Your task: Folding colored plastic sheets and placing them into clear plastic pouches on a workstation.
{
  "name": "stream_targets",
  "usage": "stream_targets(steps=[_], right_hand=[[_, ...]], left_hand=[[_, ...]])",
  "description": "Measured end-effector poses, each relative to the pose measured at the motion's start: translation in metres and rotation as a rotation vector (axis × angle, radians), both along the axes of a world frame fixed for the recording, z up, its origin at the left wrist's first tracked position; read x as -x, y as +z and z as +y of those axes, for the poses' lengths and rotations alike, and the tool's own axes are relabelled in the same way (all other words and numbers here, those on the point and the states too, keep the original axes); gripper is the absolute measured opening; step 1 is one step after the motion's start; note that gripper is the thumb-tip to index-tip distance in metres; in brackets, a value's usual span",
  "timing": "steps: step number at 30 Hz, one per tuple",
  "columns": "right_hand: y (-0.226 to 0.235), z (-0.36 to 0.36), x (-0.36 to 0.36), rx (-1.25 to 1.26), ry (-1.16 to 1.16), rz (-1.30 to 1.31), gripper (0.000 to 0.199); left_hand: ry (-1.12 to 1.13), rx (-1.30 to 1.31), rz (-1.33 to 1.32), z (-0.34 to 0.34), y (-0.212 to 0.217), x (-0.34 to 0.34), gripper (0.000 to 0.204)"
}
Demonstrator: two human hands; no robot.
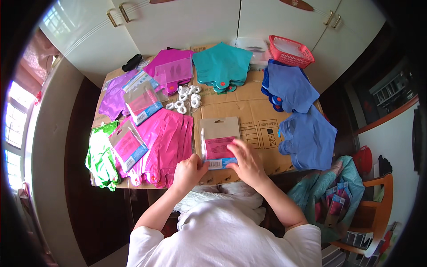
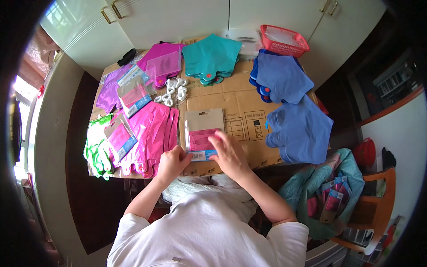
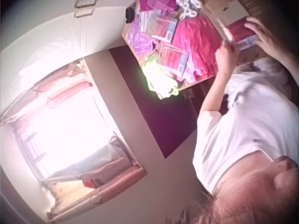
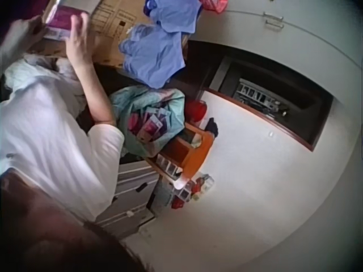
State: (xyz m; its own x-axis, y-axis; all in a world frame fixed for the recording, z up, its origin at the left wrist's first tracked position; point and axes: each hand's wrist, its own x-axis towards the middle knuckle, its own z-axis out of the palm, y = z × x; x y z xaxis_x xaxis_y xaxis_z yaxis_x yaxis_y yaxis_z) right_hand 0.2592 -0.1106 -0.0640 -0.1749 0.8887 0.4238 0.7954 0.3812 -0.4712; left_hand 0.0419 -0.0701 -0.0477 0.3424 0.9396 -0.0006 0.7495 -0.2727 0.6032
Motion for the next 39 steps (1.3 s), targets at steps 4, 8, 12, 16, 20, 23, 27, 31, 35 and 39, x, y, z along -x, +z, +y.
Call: stream_targets(steps=[4,8,12,16,20,23,27,31,35,39], right_hand=[[0.002,-0.003,-0.003,0.026,-0.185,-0.041,0.100],[-0.003,-0.003,-0.005,0.043,-0.204,0.055,0.103],[-0.004,-0.004,0.003,0.147,-0.036,0.772,0.078],[-0.005,-0.017,-0.008,0.666,0.026,1.228,0.033],[0.013,-0.040,-0.017,0.594,0.174,1.383,0.024],[0.016,-0.060,-0.034,0.530,0.235,1.418,0.026],[0.013,-0.087,-0.056,0.458,0.169,1.371,0.030],[-0.003,-0.126,-0.090,-0.315,-0.114,1.835,0.027],[-0.047,-0.196,-0.170,-0.976,-0.360,2.041,0.031],[-0.072,-0.242,-0.230,-1.284,-0.639,2.137,0.049]], left_hand=[[0.013,-0.064,0.123,-0.005,0.011,-0.009,0.036],[0.048,0.146,0.063,-0.002,0.026,-0.015,0.035],[-0.015,0.396,-0.821,-0.002,-0.015,-0.008,0.033],[-0.007,0.521,-1.083,-0.007,-0.001,-0.011,0.021],[-0.026,0.670,-1.176,-0.008,-0.001,-0.010,0.012],[-0.202,0.690,-1.187,-0.009,0.000,-0.017,0.016],[-0.419,0.675,-1.166,-0.007,-0.007,-0.033,0.032],[-0.393,0.573,-1.069,-0.009,0.013,-0.053,0.033],[-0.389,0.660,-1.061,-0.010,0.014,-0.054,0.027],[-0.375,0.702,-1.064,-0.009,0.006,-0.043,0.026]])
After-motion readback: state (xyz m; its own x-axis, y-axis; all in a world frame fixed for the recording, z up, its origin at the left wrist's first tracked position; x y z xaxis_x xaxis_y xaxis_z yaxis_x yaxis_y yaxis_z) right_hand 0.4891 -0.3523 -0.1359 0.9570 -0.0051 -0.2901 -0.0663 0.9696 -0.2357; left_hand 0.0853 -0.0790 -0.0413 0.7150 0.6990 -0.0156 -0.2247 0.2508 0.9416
